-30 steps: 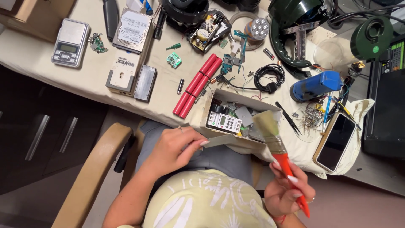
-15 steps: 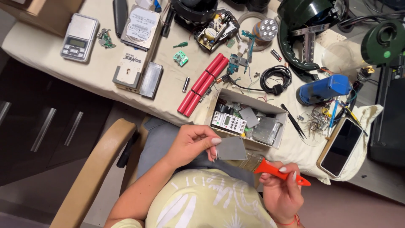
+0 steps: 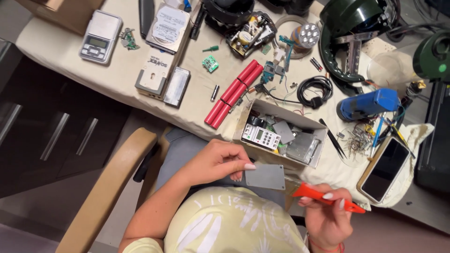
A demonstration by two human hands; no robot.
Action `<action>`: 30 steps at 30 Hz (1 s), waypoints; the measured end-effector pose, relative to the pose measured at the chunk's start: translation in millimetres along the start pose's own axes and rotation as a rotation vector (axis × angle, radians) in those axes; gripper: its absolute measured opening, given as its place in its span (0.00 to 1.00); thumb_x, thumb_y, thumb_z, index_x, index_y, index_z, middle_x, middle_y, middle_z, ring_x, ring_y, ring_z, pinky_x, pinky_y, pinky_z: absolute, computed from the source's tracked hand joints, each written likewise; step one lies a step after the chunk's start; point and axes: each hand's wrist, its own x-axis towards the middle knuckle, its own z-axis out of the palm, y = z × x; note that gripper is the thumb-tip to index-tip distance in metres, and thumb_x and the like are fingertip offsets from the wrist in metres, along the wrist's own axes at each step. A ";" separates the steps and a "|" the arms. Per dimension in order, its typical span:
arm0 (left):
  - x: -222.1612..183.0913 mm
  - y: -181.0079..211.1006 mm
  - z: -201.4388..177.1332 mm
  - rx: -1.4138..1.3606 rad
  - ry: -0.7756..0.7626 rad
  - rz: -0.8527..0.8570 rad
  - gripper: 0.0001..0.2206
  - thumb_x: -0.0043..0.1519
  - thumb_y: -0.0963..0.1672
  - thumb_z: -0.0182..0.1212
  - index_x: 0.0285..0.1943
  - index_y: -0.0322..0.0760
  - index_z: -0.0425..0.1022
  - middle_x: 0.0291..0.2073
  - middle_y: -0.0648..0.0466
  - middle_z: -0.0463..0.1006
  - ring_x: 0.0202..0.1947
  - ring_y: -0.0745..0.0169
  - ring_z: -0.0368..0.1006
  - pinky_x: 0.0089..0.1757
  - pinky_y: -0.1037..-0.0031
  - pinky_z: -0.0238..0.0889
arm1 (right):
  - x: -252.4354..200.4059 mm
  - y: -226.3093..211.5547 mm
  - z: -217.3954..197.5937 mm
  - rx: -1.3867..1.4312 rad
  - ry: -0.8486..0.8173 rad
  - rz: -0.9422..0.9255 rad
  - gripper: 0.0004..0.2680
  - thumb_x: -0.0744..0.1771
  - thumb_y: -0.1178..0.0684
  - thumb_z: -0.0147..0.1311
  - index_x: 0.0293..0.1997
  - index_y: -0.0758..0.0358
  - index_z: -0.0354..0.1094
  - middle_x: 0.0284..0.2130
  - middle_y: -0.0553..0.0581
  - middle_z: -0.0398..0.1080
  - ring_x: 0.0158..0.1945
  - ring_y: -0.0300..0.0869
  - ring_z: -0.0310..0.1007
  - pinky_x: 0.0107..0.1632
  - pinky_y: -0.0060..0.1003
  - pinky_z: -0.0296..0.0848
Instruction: Cleaning electronic components with a brush and packing them into a box.
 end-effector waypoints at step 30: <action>136.4 -54.4 38.7 1.363 -0.042 0.371 0.08 0.45 0.36 0.64 0.31 0.38 0.74 0.23 0.53 0.76 0.25 0.47 0.76 0.20 0.57 0.65 | -5.2 -13.9 54.9 -0.608 -0.679 -0.337 0.09 0.72 0.57 0.37 0.51 0.66 0.65 0.50 0.75 0.72 0.38 0.51 0.89 0.44 0.42 0.90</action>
